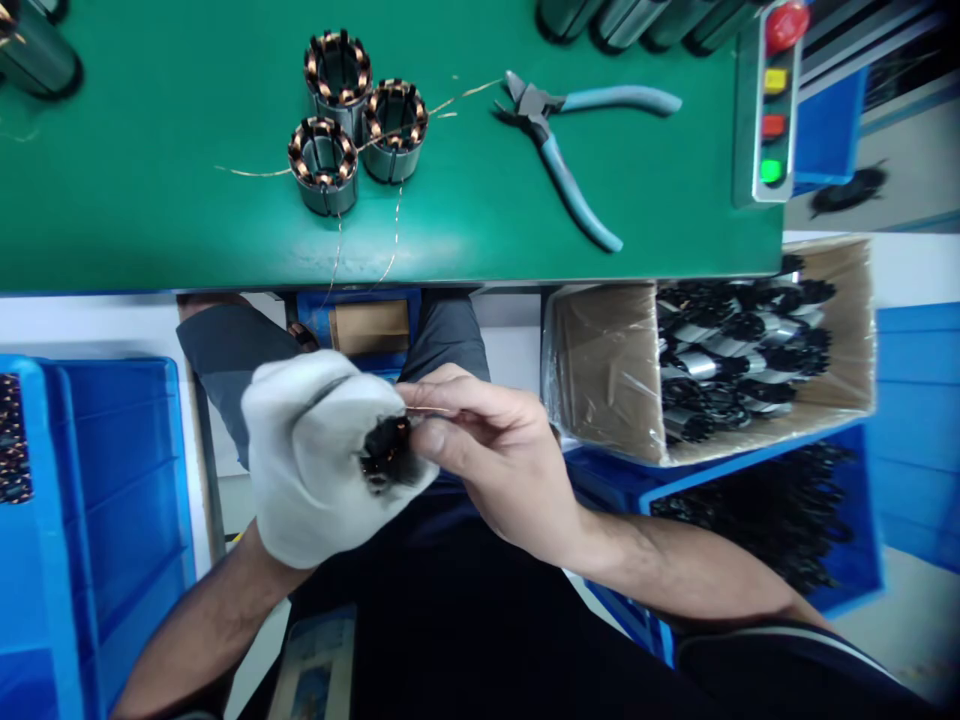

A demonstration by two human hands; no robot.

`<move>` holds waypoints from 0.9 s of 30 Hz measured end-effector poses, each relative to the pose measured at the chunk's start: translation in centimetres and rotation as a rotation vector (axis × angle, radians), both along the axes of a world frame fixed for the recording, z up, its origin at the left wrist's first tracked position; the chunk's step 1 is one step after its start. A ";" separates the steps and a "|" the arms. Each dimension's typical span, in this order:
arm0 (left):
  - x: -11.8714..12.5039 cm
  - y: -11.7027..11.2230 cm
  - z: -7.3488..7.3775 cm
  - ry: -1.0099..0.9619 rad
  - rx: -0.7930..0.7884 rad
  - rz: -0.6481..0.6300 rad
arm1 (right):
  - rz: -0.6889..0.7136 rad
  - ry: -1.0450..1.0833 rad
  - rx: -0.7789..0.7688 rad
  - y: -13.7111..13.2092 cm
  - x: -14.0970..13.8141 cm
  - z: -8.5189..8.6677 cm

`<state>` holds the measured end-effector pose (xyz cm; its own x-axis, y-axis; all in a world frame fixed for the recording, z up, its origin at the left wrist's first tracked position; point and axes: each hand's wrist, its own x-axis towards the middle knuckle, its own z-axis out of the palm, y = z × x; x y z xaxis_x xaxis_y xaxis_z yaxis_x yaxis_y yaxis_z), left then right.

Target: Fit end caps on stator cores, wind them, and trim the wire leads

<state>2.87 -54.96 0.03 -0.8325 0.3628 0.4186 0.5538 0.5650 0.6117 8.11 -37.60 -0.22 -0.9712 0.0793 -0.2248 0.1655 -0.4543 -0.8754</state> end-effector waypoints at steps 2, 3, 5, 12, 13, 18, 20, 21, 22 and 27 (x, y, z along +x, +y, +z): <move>0.1 0.2 -0.4 0.092 -0.077 -0.024 | -0.041 0.006 -0.004 0.0 0.0 -0.3; 0.1 0.3 -0.5 0.113 -0.083 -0.032 | -0.047 0.006 0.007 0.1 0.0 -0.4; 0.3 0.4 -0.6 0.129 -0.074 -0.045 | -0.023 -0.003 0.062 0.5 -0.1 -0.3; -0.4 0.6 1.1 -0.572 0.042 -0.115 | 0.304 0.335 0.666 5.1 -2.1 1.8; -0.7 0.5 1.0 -0.772 0.114 -0.152 | 0.359 0.471 0.786 5.9 -2.4 2.3; -1.2 -0.3 -1.9 -1.146 0.237 -0.315 | 0.583 0.382 0.856 8.2 -2.4 3.3; -0.1 -0.5 -2.5 -0.827 0.186 -0.143 | 0.569 0.052 0.655 8.1 -1.8 2.9; 0.5 -0.4 -2.4 -0.611 0.123 -0.074 | 0.568 -0.071 0.553 7.9 -1.5 2.6; 1.0 -0.1 -2.2 -0.406 0.052 -0.045 | 0.577 -0.151 0.467 7.7 -1.3 2.3; 1.3 1.1 -0.2 -0.259 -0.044 -0.192 | 0.566 0.085 0.628 7.9 -2.0 2.7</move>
